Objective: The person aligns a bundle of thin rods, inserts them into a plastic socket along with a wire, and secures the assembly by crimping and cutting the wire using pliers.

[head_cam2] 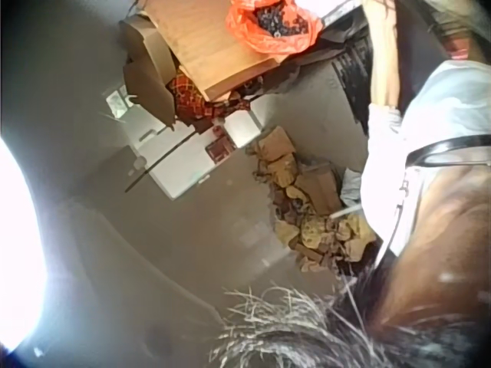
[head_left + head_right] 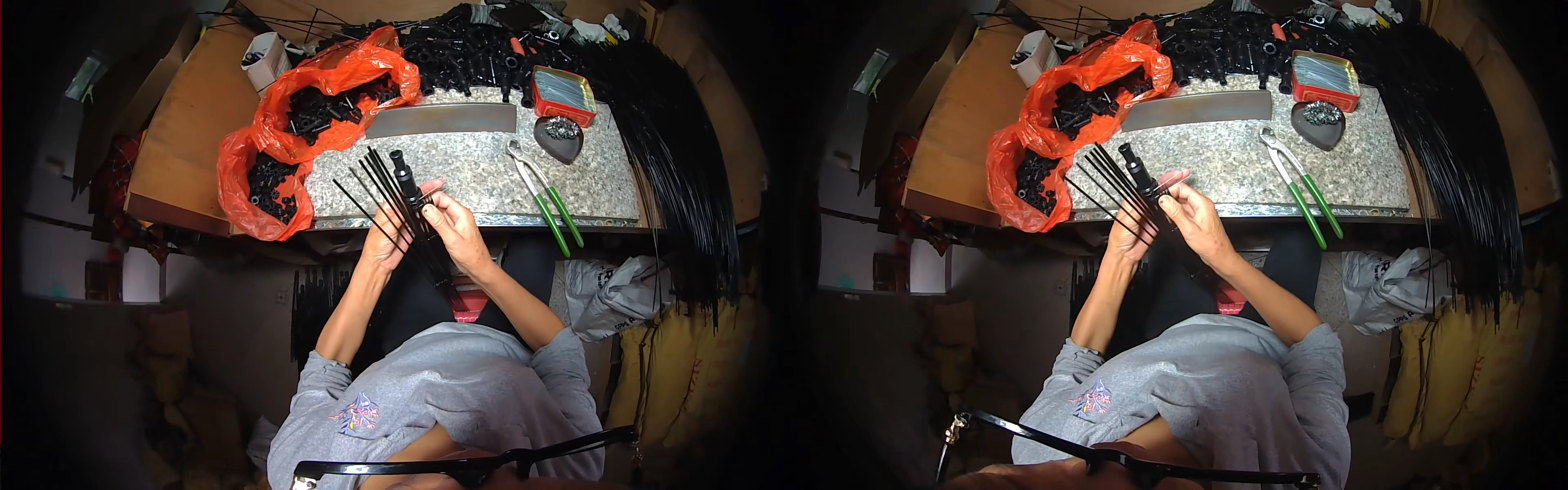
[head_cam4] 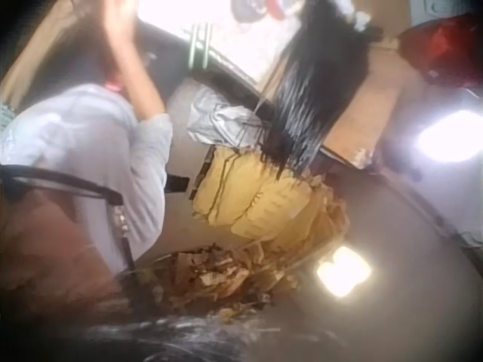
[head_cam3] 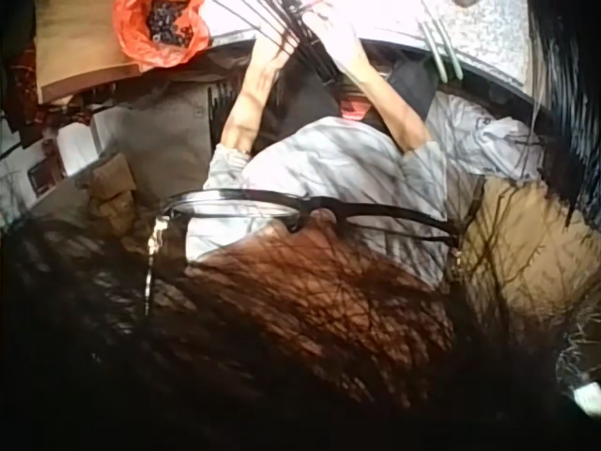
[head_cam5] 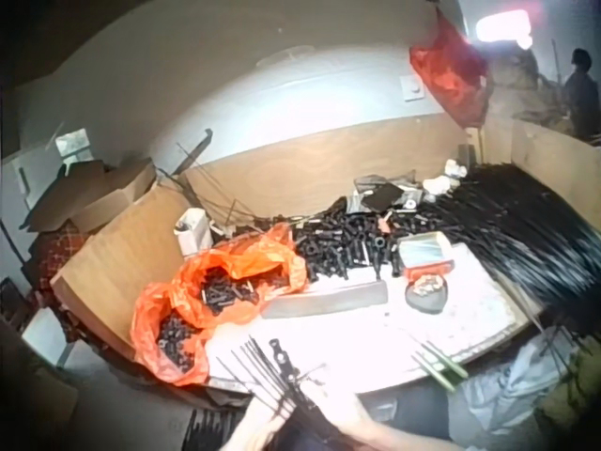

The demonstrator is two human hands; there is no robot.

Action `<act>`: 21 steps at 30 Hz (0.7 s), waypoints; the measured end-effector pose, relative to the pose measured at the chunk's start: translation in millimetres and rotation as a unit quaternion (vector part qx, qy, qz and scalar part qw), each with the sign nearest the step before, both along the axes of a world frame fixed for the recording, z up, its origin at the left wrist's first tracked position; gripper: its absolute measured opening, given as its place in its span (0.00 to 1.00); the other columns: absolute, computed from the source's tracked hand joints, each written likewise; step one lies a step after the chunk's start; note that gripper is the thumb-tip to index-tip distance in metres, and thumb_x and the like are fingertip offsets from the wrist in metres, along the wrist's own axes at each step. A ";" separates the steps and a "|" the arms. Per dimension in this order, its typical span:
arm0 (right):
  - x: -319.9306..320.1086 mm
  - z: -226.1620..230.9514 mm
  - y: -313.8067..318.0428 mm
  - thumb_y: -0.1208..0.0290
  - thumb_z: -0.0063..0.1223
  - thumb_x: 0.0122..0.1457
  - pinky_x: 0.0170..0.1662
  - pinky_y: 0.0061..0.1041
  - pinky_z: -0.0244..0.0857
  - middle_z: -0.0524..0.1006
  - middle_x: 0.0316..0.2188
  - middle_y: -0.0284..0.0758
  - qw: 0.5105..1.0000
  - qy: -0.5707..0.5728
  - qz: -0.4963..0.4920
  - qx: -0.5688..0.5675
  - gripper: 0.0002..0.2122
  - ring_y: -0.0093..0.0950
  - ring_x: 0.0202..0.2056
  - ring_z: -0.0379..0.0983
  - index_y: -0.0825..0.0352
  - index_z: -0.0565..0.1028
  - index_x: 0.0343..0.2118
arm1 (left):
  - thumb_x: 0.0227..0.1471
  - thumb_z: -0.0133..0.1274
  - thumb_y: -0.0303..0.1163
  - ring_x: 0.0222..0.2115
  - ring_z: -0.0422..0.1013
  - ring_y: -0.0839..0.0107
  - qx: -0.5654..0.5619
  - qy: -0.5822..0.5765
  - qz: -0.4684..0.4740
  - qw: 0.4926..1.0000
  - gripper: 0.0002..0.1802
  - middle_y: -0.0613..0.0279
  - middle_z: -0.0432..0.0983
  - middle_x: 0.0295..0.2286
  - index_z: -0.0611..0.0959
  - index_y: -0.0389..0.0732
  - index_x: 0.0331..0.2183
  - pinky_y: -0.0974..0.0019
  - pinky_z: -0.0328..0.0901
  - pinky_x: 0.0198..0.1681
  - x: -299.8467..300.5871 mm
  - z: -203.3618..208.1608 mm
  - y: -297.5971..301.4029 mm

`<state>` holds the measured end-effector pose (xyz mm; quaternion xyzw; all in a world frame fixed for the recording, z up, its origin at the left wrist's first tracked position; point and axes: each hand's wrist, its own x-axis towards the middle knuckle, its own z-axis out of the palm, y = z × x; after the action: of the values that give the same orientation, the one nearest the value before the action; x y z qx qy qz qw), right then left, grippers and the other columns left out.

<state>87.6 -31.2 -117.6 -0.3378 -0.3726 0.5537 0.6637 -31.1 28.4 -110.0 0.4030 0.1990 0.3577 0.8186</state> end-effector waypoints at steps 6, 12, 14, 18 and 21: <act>7.7 0.3 2.2 0.70 0.48 0.57 0.36 0.14 0.58 0.68 0.30 0.27 0.996 0.014 0.082 -0.023 0.08 0.14 0.31 0.63 0.68 0.68 0.36 | 0.41 0.55 0.49 0.52 0.57 0.62 0.025 0.028 -0.069 0.997 0.42 0.45 0.58 0.51 0.63 0.29 0.51 0.62 0.51 0.56 -3.5 8.4 4.3; 4.2 12.5 -2.3 0.72 0.47 0.57 0.48 0.20 0.56 0.68 0.40 0.35 0.996 -0.012 0.084 -0.016 0.12 0.21 0.44 0.63 0.71 0.66 0.41 | 0.42 0.57 0.43 0.51 0.60 0.60 -0.010 0.003 -0.081 0.997 0.34 0.44 0.58 0.51 0.68 0.32 0.47 0.62 0.56 0.53 -11.3 18.3 6.8; -0.5 19.1 -6.1 0.69 0.46 0.57 0.48 0.19 0.56 0.69 0.39 0.33 0.998 -0.020 0.067 0.004 0.14 0.19 0.43 0.63 0.71 0.65 0.43 | 0.48 0.52 0.38 0.45 0.66 0.61 0.037 0.029 -0.038 0.998 0.25 0.44 0.64 0.47 0.69 0.33 0.45 0.63 0.60 0.50 -17.2 19.8 10.5; -3.3 17.2 -7.9 0.67 0.44 0.59 0.47 0.17 0.55 0.68 0.39 0.31 0.998 -0.027 0.060 0.017 0.16 0.17 0.41 0.62 0.72 0.64 0.46 | 0.51 0.49 0.42 0.41 0.69 0.66 0.037 0.030 0.042 0.998 0.25 0.51 0.70 0.42 0.68 0.34 0.45 0.66 0.64 0.43 -38.8 33.8 4.1; -6.9 13.9 -8.1 0.67 0.42 0.60 0.45 0.16 0.55 0.69 0.37 0.31 0.996 -0.061 0.054 0.019 0.15 0.16 0.39 0.62 0.73 0.66 0.45 | 0.50 0.51 0.34 0.40 0.68 0.72 0.145 0.099 0.079 0.981 0.23 0.56 0.71 0.40 0.69 0.33 0.46 0.70 0.62 0.44 -37.6 53.0 -22.2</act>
<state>80.7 -39.3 -103.7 -0.3375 -0.4410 0.5601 0.6148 -68.7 6.1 -57.0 0.5339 0.2565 0.4044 0.6969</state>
